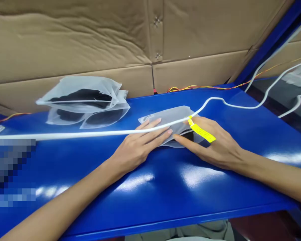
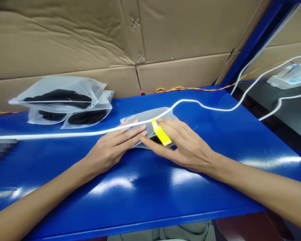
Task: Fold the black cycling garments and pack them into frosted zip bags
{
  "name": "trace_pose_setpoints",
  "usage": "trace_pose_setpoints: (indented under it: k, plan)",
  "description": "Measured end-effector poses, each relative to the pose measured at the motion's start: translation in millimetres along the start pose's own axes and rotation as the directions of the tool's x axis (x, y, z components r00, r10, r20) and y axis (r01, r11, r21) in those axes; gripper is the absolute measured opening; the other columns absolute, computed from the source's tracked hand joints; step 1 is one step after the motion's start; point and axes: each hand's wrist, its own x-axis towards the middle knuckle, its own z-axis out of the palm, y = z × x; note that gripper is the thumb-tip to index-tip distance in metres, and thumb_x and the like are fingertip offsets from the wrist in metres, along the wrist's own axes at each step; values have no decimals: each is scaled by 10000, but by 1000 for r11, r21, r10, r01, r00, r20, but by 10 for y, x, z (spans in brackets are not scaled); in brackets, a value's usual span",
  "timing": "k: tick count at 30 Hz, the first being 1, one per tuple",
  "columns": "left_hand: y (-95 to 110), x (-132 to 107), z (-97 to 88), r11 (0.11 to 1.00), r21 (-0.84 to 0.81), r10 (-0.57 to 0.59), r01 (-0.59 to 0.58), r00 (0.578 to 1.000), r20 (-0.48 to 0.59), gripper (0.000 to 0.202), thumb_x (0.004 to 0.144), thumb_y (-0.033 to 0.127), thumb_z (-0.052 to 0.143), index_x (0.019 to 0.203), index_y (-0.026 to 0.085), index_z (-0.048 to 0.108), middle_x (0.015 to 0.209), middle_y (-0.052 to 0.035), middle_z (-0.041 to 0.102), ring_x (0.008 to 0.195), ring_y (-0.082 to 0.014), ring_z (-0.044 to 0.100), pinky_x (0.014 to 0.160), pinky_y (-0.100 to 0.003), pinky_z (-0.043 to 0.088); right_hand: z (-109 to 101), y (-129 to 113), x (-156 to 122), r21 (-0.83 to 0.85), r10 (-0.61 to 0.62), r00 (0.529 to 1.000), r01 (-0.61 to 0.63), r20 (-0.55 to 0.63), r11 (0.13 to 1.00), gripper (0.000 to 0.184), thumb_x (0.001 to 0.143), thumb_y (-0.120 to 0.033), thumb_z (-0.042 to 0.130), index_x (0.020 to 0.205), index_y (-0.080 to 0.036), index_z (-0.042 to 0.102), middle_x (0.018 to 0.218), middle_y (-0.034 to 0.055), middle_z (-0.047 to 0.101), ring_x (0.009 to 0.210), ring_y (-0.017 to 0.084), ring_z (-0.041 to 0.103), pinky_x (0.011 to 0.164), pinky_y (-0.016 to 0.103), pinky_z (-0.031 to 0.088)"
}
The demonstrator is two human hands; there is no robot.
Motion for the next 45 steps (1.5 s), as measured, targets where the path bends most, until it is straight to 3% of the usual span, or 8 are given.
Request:
trace_pose_setpoints:
  k: [4, 7, 17, 23, 31, 35, 39, 45]
  plan:
    - [0, -11, -7, 1000, 24, -13, 12, 999, 43, 500, 1078, 39, 439, 1555, 161, 525, 1577, -119, 604, 1592, -289, 394, 1289, -526, 423, 18, 78, 40, -106, -130, 992, 129, 4, 986, 528, 989, -52, 626, 1508, -136, 584, 1452, 198, 670, 1433, 363, 583, 1156, 569, 537]
    - [5, -22, 0, 999, 41, -37, 34, 997, 63, 523, 1084, 64, 448, 1589, 192, 491, 1595, -117, 587, 1603, -298, 373, 1296, -558, 401, 18, 124, 57, -119, -171, 984, 175, 40, 977, 386, 1001, -26, 581, 1369, -81, 683, 1442, 203, 685, 1421, 364, 597, 1181, 556, 524]
    - [58, -12, 25, 994, 103, -23, 17, 998, 64, 486, 1091, 64, 431, 1564, 153, 499, 1577, -133, 602, 1594, -302, 396, 1297, -547, 404, 36, 156, 26, -111, -171, 985, 170, 3, 979, 370, 1040, -56, 547, 1392, -78, 660, 1460, 167, 686, 1391, 337, 632, 1189, 512, 527]
    - [44, -31, 47, 994, 108, -33, 25, 997, 76, 510, 1083, 54, 439, 1584, 149, 460, 1609, -163, 559, 1617, -336, 342, 1279, -579, 415, 59, 197, 4, -93, -157, 986, 161, 52, 983, 441, 1048, -53, 525, 1481, -109, 591, 1507, 156, 652, 1467, 351, 562, 1203, 546, 514]
    - [47, -2, 51, 990, 61, -132, 126, 985, 112, 552, 1070, 112, 476, 1619, 160, 441, 1724, -237, 348, 1641, -387, 271, 1269, -593, 410, 105, 494, -18, -151, 35, 995, -21, 89, 988, 532, 1073, -101, 465, 1599, -177, 466, 1576, 152, 590, 1482, 332, 548, 1141, 485, 568]
    - [34, -10, 31, 981, 32, -195, 192, 955, 222, 500, 1105, 210, 434, 1600, 182, 504, 1720, -222, 369, 1634, -414, 272, 1260, -616, 412, 177, 690, -44, -169, 165, 983, -151, 75, 974, 570, 1038, -56, 435, 1587, -194, 496, 1593, 121, 580, 1500, 332, 525, 1198, 521, 521]
    - [23, -8, 22, 959, 34, -278, 283, 902, 332, 490, 1136, 321, 383, 1591, 211, 530, 1702, -202, 417, 1612, -394, 335, 1257, -618, 411, 230, 830, -77, -194, 257, 963, -237, 85, 952, 565, 1042, -68, 387, 1597, -129, 476, 1605, 184, 549, 1534, 380, 469, 1218, 609, 482]
    - [24, 30, 11, 951, 46, -300, 306, 876, 377, 510, 1141, 360, 363, 1600, 205, 523, 1687, -203, 441, 1607, -398, 340, 1257, -622, 405, 206, 954, -90, -199, 327, 936, -297, 134, 934, 570, 1088, -180, 334, 1655, -149, 388, 1672, 167, 470, 1600, 398, 349, 1256, 657, 414]
